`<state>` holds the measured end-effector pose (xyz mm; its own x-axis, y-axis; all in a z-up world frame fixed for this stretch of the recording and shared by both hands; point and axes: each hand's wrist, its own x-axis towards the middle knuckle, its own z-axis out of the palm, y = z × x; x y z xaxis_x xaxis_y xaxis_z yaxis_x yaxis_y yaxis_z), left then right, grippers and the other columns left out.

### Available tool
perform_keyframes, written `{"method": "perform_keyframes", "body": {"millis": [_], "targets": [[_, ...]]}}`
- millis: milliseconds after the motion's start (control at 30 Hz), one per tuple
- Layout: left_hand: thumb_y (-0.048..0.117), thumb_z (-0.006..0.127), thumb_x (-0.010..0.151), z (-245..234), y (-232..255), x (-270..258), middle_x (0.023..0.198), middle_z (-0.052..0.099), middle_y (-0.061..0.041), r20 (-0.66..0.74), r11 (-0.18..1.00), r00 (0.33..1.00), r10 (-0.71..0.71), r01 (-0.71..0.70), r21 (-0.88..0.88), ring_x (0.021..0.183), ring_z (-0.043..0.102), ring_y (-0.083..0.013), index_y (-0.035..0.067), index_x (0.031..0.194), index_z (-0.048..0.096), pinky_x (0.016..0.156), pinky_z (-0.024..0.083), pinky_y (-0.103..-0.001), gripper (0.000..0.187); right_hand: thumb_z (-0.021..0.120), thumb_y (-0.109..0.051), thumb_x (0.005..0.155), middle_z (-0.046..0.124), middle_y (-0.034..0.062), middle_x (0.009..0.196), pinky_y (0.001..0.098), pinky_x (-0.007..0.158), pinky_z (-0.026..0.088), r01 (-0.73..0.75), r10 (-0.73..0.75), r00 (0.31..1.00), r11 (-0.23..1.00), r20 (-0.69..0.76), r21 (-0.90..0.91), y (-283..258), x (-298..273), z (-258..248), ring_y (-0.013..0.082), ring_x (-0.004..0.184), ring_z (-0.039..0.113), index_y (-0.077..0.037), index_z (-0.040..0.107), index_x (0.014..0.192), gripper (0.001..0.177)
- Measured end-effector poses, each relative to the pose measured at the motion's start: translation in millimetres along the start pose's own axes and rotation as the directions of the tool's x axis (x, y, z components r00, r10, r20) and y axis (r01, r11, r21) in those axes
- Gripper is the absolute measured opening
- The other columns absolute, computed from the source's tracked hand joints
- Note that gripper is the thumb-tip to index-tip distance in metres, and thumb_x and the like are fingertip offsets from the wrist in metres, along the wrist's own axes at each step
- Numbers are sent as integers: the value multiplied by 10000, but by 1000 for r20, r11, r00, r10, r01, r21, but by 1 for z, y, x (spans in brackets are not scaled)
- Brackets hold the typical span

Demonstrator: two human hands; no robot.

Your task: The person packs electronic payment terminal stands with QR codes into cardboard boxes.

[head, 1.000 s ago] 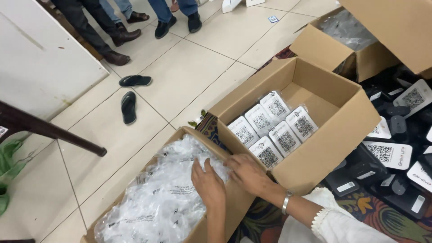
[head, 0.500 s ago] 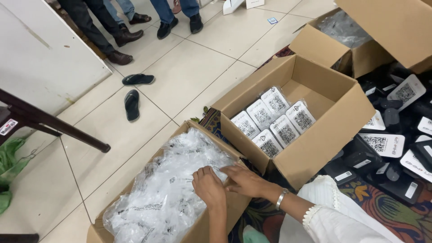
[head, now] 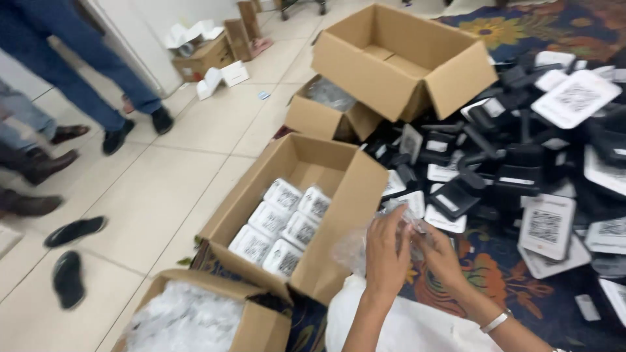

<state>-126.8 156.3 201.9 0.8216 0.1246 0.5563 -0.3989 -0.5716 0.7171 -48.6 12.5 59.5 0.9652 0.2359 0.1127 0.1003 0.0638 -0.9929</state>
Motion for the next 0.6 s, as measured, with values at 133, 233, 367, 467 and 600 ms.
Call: {"method": "perform_keyframes", "body": {"millis": [133, 233, 367, 467, 600], "targets": [[229, 583, 1048, 69, 11, 19, 1262, 627, -207, 38, 990, 991, 130, -128, -58, 1180, 568, -397, 42, 1440, 549, 1013, 433, -501, 437, 580, -183, 1023, 740, 42, 1072, 288, 847, 533, -13, 15, 986, 1000, -166, 9, -49, -15, -104, 116, 967, 659, -2, 695, 1263, 321], [279, 642, 1048, 118, -8, 15, 1302, 622, -240, 68, 977, 975, 211, -208, -49, 1194, 558, -392, -31, 1441, 510, 989, 423, -497, 518, 562, -195, 1022, 745, 29, 1043, 277, 836, 542, -90, 93, 974, 996, -208, 20, -54, -28, -163, 102, 950, 670, -15, 709, 1255, 329], [306, 647, 1045, 183, -29, -11, 892, 625, -75, 537, 907, 839, -92, 293, -302, 814, 517, -146, -43, 1159, 669, 699, 428, -343, 368, 590, -181, 1003, 712, 8, 977, 240, 742, 485, -72, 77, 963, 997, -259, 31, -45, -38, -220, 71, 851, 605, -19, 703, 1248, 315], [295, 634, 1021, 205, -25, -17, 688, 576, 6, 557, 826, 803, -211, 451, -338, 623, 464, -61, -23, 1001, 715, 554, 397, -284, 328, 604, -202, 1014, 651, -6, 893, 230, 621, 399, -95, 109, 927, 994, -358, 58, -59, -40, -245, 62, 724, 493, -31, 697, 1255, 310], [294, 597, 1000, 202, 0, -8, 578, 524, 2, 284, 815, 871, -401, 480, -323, 518, 453, -78, -9, 905, 688, 487, 380, -293, 330, 638, -239, 1014, 597, -29, 886, 218, 596, 362, -18, 39, 838, 999, -545, 45, -68, -54, -246, 49, 694, 435, -18, 642, 1265, 334]]}}
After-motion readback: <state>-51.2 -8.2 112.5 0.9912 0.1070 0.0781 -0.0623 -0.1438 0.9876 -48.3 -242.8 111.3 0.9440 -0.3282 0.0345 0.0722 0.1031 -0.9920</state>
